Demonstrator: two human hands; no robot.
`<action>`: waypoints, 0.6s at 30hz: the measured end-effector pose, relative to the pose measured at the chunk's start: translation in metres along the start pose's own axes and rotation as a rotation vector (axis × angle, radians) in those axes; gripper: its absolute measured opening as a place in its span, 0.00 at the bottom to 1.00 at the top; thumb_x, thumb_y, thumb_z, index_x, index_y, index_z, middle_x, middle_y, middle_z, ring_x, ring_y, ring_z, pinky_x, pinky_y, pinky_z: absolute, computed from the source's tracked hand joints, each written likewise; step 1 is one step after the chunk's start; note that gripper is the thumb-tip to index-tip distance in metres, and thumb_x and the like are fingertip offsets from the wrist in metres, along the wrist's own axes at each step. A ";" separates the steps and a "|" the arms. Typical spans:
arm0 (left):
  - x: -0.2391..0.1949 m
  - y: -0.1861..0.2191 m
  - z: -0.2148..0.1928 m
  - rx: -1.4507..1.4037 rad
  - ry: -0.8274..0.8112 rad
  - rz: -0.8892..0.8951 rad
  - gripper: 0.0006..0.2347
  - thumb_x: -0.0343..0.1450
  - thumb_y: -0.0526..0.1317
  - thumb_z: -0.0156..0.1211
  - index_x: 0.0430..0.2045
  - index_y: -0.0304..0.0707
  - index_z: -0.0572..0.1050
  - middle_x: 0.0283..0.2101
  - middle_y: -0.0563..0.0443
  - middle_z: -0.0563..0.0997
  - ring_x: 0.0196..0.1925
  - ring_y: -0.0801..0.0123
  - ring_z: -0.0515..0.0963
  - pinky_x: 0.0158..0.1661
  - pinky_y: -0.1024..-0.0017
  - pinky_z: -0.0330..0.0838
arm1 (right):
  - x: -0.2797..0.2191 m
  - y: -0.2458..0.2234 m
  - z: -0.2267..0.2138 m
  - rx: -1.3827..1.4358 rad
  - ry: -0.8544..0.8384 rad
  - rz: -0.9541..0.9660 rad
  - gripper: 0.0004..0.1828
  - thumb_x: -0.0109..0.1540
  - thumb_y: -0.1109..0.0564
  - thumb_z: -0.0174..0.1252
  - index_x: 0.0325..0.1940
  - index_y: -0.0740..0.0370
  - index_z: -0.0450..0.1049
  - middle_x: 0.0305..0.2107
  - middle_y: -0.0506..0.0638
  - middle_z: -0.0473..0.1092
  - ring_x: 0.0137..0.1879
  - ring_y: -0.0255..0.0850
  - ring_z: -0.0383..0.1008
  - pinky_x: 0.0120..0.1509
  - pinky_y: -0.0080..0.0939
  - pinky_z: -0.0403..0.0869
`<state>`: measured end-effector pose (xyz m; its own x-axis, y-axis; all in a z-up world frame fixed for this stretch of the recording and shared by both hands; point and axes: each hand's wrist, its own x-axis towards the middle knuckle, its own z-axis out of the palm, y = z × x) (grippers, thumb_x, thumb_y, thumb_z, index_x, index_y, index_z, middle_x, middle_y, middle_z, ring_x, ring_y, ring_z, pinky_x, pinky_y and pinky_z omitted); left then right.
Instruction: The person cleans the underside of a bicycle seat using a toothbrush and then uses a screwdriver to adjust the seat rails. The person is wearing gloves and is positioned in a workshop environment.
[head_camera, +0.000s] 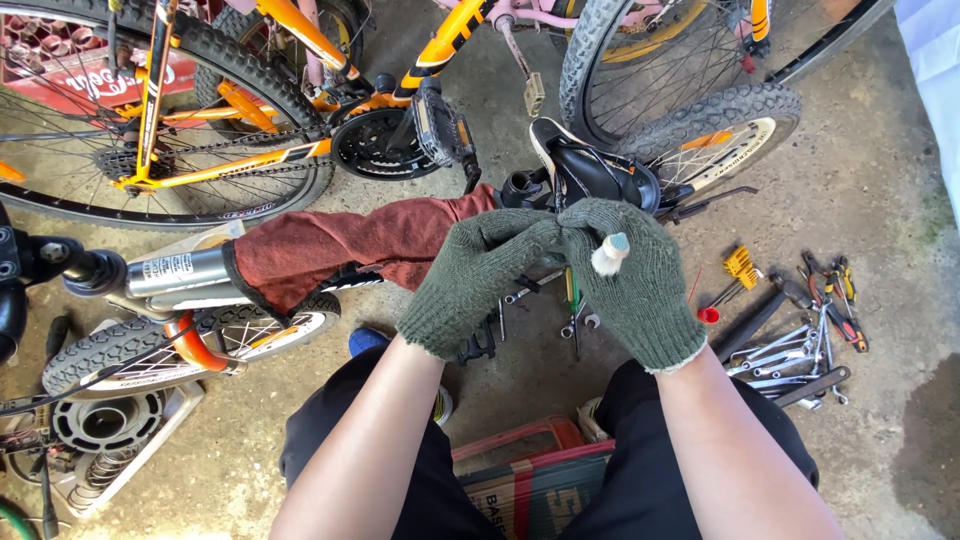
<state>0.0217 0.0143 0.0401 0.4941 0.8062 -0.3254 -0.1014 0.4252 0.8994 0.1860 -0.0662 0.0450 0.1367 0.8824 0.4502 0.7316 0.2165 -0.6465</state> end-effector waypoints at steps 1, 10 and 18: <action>0.001 0.000 -0.001 -0.001 0.001 0.000 0.13 0.66 0.41 0.74 0.41 0.34 0.83 0.38 0.41 0.86 0.39 0.68 0.85 0.44 0.69 0.83 | -0.001 0.002 0.001 0.000 -0.001 -0.001 0.15 0.59 0.68 0.63 0.50 0.68 0.76 0.42 0.56 0.77 0.45 0.48 0.78 0.53 0.44 0.75; 0.001 0.004 -0.001 0.059 -0.020 -0.009 0.12 0.68 0.40 0.71 0.41 0.33 0.83 0.38 0.38 0.86 0.40 0.63 0.85 0.44 0.66 0.83 | -0.015 0.036 0.031 -0.144 0.266 0.044 0.30 0.47 0.37 0.82 0.48 0.43 0.80 0.45 0.37 0.79 0.53 0.36 0.80 0.58 0.32 0.81; 0.006 0.016 -0.005 -0.048 0.221 0.158 0.08 0.68 0.40 0.72 0.35 0.36 0.84 0.34 0.40 0.86 0.41 0.69 0.82 0.49 0.64 0.82 | -0.013 0.005 0.016 -0.152 0.057 -0.086 0.15 0.65 0.68 0.58 0.56 0.75 0.73 0.42 0.66 0.76 0.42 0.56 0.78 0.46 0.51 0.77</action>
<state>0.0189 0.0279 0.0513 0.2689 0.9322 -0.2425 -0.2056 0.3015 0.9310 0.1768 -0.0697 0.0263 0.1040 0.8374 0.5366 0.8342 0.2204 -0.5055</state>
